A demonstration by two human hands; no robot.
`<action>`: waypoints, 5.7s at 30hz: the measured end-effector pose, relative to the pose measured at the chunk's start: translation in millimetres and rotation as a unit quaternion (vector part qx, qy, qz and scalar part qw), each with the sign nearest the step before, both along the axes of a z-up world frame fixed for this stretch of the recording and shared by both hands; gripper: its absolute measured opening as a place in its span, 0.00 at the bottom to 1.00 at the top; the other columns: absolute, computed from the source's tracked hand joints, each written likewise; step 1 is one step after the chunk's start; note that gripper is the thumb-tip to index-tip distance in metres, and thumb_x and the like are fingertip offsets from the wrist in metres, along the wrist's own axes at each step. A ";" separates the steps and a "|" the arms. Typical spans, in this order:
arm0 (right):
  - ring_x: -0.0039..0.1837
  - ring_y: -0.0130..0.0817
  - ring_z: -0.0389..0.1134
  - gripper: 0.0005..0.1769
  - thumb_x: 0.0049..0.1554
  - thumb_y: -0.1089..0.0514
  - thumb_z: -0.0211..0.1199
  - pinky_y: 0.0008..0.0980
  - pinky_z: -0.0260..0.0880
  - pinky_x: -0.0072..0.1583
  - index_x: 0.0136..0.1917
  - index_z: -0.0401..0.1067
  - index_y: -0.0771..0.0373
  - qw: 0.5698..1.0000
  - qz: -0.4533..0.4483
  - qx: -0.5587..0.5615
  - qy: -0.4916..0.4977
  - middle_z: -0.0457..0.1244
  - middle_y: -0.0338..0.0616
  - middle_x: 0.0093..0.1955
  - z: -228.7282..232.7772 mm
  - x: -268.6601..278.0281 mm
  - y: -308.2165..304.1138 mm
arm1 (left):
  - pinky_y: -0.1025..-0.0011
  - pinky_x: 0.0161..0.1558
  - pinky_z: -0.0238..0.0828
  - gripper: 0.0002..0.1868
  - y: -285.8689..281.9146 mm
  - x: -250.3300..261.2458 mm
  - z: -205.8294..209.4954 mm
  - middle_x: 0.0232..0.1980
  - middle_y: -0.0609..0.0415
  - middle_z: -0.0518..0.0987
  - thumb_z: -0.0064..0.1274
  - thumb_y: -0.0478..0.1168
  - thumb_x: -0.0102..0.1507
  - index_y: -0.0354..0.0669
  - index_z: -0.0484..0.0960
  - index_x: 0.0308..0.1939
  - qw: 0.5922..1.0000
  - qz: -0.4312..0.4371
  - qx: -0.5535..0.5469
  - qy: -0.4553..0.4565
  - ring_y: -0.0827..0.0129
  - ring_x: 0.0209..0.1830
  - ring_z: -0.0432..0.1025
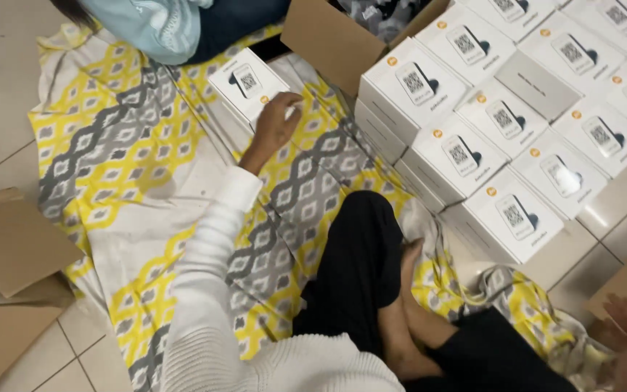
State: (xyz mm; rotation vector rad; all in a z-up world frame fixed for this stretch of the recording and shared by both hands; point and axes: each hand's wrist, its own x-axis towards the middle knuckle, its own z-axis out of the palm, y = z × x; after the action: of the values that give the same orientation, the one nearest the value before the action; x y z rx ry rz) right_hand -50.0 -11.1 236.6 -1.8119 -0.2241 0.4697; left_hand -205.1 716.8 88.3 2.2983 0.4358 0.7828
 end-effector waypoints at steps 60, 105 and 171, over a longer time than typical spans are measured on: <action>0.80 0.68 0.38 0.55 0.46 0.48 0.77 0.56 0.44 0.75 0.78 0.51 0.59 0.918 -0.109 -0.273 -0.265 0.39 0.71 0.80 -243.9 -103.1 -17.5 | 0.71 0.37 0.72 0.29 -618.4 82.7 -189.9 0.45 0.52 0.80 0.73 0.49 0.52 0.38 0.79 0.50 0.646 -0.003 -0.706 0.291 0.68 0.33 0.74; 0.40 0.57 0.70 0.19 0.64 0.44 0.61 0.52 0.69 0.43 0.50 0.78 0.63 0.867 0.046 -0.419 -0.265 0.68 0.57 0.36 -47.8 4.8 -54.5 | 0.56 0.47 0.70 0.32 -598.1 101.4 -197.4 0.44 0.43 0.80 0.66 0.47 0.48 0.37 0.77 0.53 0.804 -0.489 0.276 0.197 0.52 0.37 0.79; 0.34 0.24 0.65 0.35 0.63 0.33 0.58 0.30 0.64 0.38 0.38 0.75 0.71 0.951 -0.287 -0.102 0.054 0.66 0.41 0.32 -297.1 -30.4 -43.6 | 0.72 0.32 0.78 0.24 -542.9 23.1 -130.9 0.51 0.53 0.73 0.56 0.50 0.64 0.38 0.69 0.56 0.806 -0.289 -0.488 0.168 0.69 0.40 0.73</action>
State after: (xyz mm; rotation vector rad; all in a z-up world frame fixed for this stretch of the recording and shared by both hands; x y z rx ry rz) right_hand -80.3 -54.7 -60.6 -1.9382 0.4361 0.1770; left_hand -182.0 173.8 -42.6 1.4094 0.1791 -0.1814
